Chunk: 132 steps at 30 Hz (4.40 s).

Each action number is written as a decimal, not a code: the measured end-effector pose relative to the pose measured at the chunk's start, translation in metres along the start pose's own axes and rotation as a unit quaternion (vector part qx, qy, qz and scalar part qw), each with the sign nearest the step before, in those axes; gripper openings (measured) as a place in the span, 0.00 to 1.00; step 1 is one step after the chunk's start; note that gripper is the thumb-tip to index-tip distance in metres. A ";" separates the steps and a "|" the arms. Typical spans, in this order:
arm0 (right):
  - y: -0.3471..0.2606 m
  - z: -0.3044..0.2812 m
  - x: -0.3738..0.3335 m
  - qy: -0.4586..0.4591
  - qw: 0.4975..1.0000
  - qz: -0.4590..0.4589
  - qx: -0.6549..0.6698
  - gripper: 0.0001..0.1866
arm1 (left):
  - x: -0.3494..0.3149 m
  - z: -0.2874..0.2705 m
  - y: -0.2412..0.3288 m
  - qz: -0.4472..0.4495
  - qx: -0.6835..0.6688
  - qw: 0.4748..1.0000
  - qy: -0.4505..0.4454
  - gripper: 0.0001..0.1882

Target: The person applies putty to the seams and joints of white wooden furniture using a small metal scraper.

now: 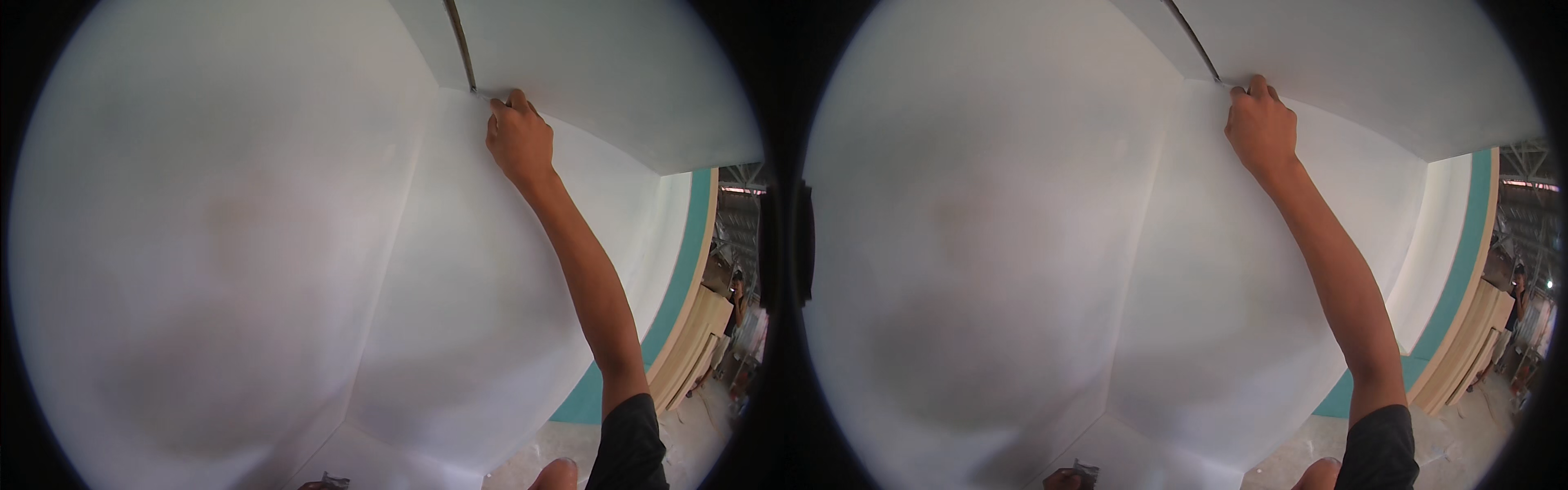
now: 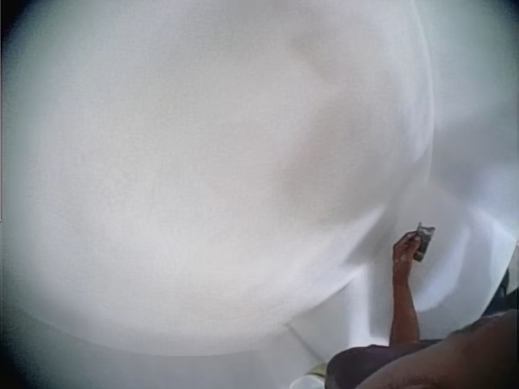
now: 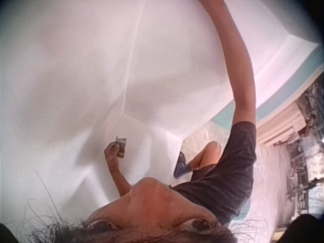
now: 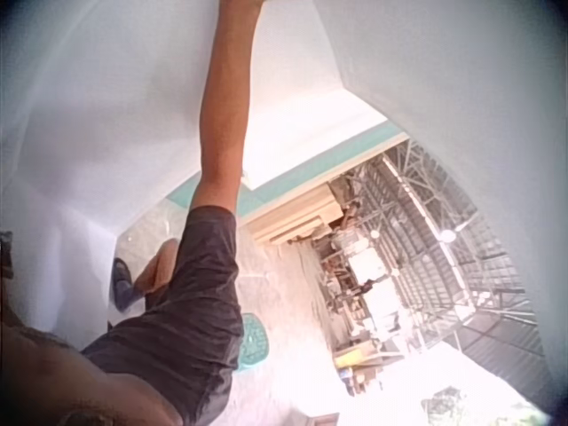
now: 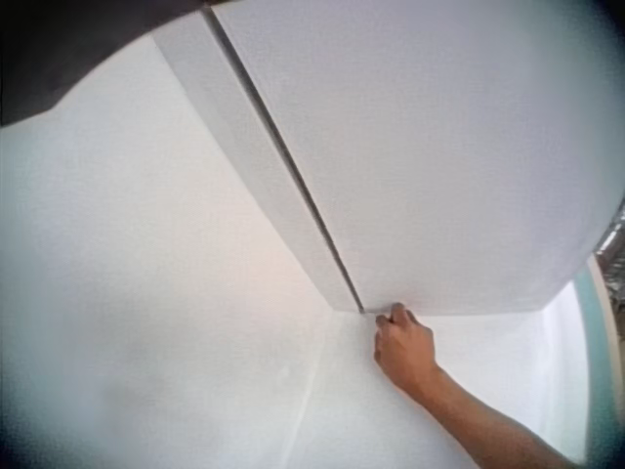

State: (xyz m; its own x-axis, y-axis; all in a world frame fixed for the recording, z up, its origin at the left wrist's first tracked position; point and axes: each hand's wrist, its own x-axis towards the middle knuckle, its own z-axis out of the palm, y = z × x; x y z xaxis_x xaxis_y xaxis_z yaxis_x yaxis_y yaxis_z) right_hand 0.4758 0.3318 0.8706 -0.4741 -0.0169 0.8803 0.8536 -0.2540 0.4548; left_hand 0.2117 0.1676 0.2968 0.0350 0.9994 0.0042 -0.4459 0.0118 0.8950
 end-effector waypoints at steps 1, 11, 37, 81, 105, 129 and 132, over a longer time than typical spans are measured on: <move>-0.001 -0.002 0.001 -0.018 1.000 0.008 -0.012 0.07 | -0.001 -0.001 0.000 -0.002 -0.001 1.000 0.001 0.13; -0.017 -0.067 -0.063 -0.073 0.970 -0.024 0.229 0.08 | 0.005 0.007 -0.007 0.008 -0.032 0.999 -0.005 0.12; -0.183 -0.191 -0.402 -0.532 0.454 0.032 0.714 0.21 | 0.006 0.017 -0.016 -0.025 -0.076 0.992 -0.097 0.12; -0.087 0.013 0.007 0.019 0.805 0.436 0.403 0.21 | 0.004 0.006 -0.024 -0.016 0.064 0.994 -0.090 0.09; -0.099 0.027 0.036 0.107 0.691 0.551 0.455 0.18 | 0.003 0.003 -0.008 -0.031 -0.024 0.996 -0.081 0.07; -0.166 -0.196 -0.301 -0.664 0.382 0.223 0.603 0.20 | -0.003 0.018 0.003 -0.053 -0.072 0.991 -0.099 0.11; -0.182 -0.219 -0.378 -0.642 0.330 0.241 0.649 0.19 | -0.007 0.021 0.000 -0.036 -0.057 0.993 -0.100 0.10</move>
State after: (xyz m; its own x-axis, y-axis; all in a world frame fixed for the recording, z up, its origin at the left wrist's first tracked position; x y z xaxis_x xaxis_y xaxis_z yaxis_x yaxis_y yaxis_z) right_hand 0.4526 0.1728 0.4251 -0.4447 0.8824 -0.1538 0.5314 0.1217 -0.8383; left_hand 0.2305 0.1601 0.3063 0.2420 0.9695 0.0397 -0.5328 0.0986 0.8405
